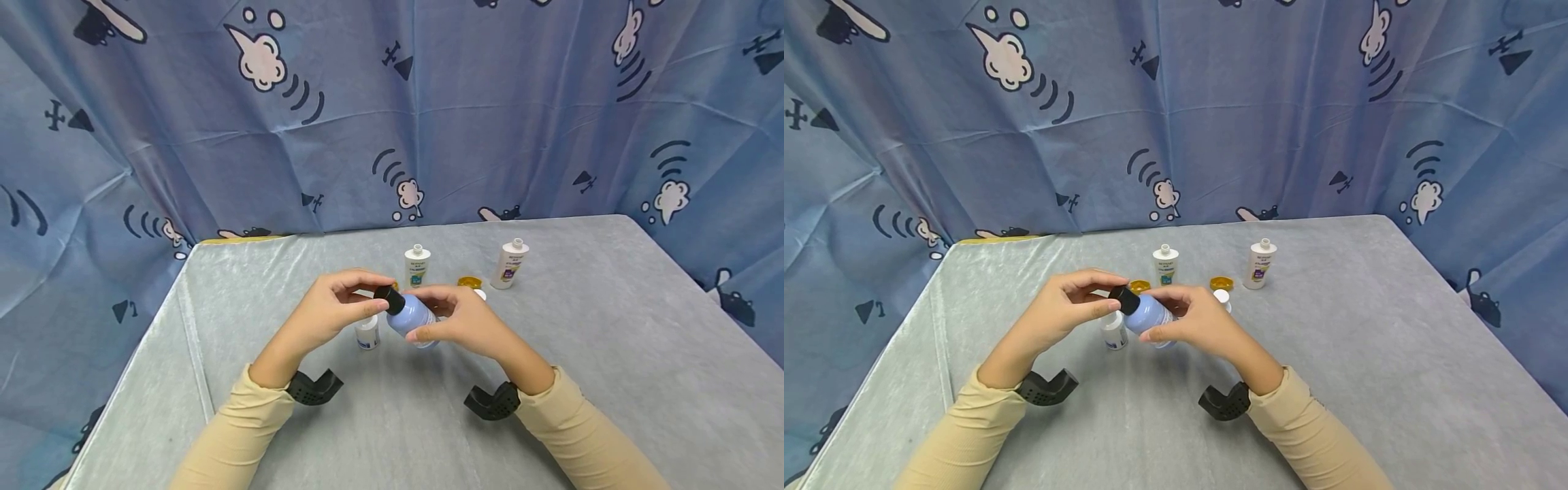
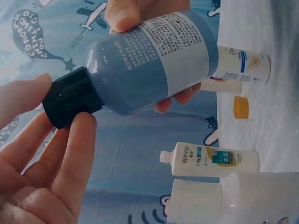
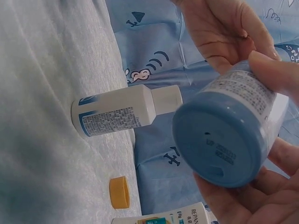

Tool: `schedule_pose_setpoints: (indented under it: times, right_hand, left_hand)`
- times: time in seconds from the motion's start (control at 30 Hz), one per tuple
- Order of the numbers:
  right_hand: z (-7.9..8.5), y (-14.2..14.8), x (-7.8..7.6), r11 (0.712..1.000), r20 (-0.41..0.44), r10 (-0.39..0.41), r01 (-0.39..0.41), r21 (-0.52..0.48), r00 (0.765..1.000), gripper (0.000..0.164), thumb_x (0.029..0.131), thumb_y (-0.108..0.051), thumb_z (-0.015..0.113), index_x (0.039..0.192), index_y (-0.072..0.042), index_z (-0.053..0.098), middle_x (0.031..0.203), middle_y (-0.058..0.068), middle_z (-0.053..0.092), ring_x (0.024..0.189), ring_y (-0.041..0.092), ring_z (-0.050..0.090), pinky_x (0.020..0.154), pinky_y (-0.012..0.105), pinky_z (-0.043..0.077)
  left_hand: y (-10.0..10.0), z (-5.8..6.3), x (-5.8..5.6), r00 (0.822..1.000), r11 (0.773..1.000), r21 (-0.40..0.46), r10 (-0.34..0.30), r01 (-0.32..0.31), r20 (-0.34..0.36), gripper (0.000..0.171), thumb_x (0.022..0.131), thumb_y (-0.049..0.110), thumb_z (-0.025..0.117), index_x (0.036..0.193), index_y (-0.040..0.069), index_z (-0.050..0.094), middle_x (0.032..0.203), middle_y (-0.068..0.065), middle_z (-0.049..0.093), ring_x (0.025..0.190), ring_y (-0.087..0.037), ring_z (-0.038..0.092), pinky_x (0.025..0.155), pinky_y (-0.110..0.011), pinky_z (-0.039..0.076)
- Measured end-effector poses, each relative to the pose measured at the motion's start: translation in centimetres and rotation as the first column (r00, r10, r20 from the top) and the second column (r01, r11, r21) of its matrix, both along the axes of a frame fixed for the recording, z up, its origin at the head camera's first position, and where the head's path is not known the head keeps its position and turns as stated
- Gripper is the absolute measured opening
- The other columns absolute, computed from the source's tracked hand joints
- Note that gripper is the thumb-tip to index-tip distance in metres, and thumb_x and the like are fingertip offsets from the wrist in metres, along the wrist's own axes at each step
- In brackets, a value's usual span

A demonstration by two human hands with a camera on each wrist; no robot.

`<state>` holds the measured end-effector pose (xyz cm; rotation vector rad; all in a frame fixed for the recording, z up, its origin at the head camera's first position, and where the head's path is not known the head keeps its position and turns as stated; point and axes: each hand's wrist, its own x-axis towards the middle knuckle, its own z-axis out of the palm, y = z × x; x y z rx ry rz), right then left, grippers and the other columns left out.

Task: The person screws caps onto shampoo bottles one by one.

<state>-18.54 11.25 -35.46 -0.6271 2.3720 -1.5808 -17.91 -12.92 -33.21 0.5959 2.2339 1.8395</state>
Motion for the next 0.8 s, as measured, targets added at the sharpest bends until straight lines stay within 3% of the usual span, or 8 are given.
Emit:
schedule_pose_setpoints:
  times: [0.27,0.4,0.53,0.63,0.8]
  right_hand:
    - [0.13,0.03,-0.03,1.0,0.02,0.009,-0.009,-0.01,1.0,0.058,0.074,-0.019,0.089,0.126,-0.006,0.067,0.123,0.013,0.07,0.106,0.021,0.067,0.088,0.028,0.057]
    - [0.09,-0.01,-0.03,1.0,0.016,0.014,-0.013,-0.017,1.0,0.058,0.075,-0.019,0.088,0.126,-0.005,0.067,0.122,0.013,0.07,0.106,0.021,0.067,0.089,0.028,0.056]
    - [-0.02,-0.03,-0.01,1.0,0.003,0.009,-0.009,-0.01,1.0,0.057,0.075,-0.019,0.088,0.126,-0.005,0.067,0.123,0.013,0.07,0.106,0.02,0.066,0.089,0.028,0.056]
    - [-0.05,-0.08,0.05,1.0,-0.001,0.007,-0.007,-0.004,1.0,0.057,0.075,-0.018,0.088,0.126,-0.005,0.067,0.123,0.013,0.07,0.107,0.02,0.066,0.09,0.029,0.056]
    - [0.0,-0.11,0.06,1.0,-0.009,0.004,-0.004,0.004,1.0,0.056,0.075,-0.018,0.088,0.126,-0.005,0.067,0.123,0.012,0.07,0.108,0.021,0.066,0.093,0.032,0.056]
  left_hand:
    - [-0.22,-0.15,0.06,0.995,0.996,0.036,-0.075,0.078,-0.072,0.035,0.091,0.002,0.068,0.126,-0.003,0.065,0.134,-0.017,0.062,0.105,-0.014,0.069,0.091,-0.027,0.058]
    - [-0.06,-0.1,-0.02,0.999,1.0,0.01,-0.021,0.022,-0.041,0.038,0.089,0.007,0.073,0.127,0.005,0.066,0.131,-0.011,0.063,0.11,-0.017,0.066,0.092,-0.03,0.057]
    - [0.33,-0.16,-0.12,0.998,0.999,-0.004,0.052,-0.052,0.046,0.034,0.087,0.014,0.077,0.119,0.008,0.068,0.117,-0.009,0.068,0.098,-0.017,0.07,0.085,-0.031,0.057]
    - [0.49,-0.27,-0.13,0.996,0.998,-0.001,0.061,-0.061,0.063,0.029,0.087,0.013,0.077,0.113,0.005,0.068,0.112,-0.01,0.068,0.09,-0.015,0.071,0.082,-0.03,0.058]
    - [0.5,-0.33,-0.08,0.998,0.999,0.017,0.033,-0.034,0.055,0.027,0.088,0.01,0.075,0.113,0.003,0.068,0.117,-0.013,0.069,0.094,-0.014,0.072,0.084,-0.029,0.058]
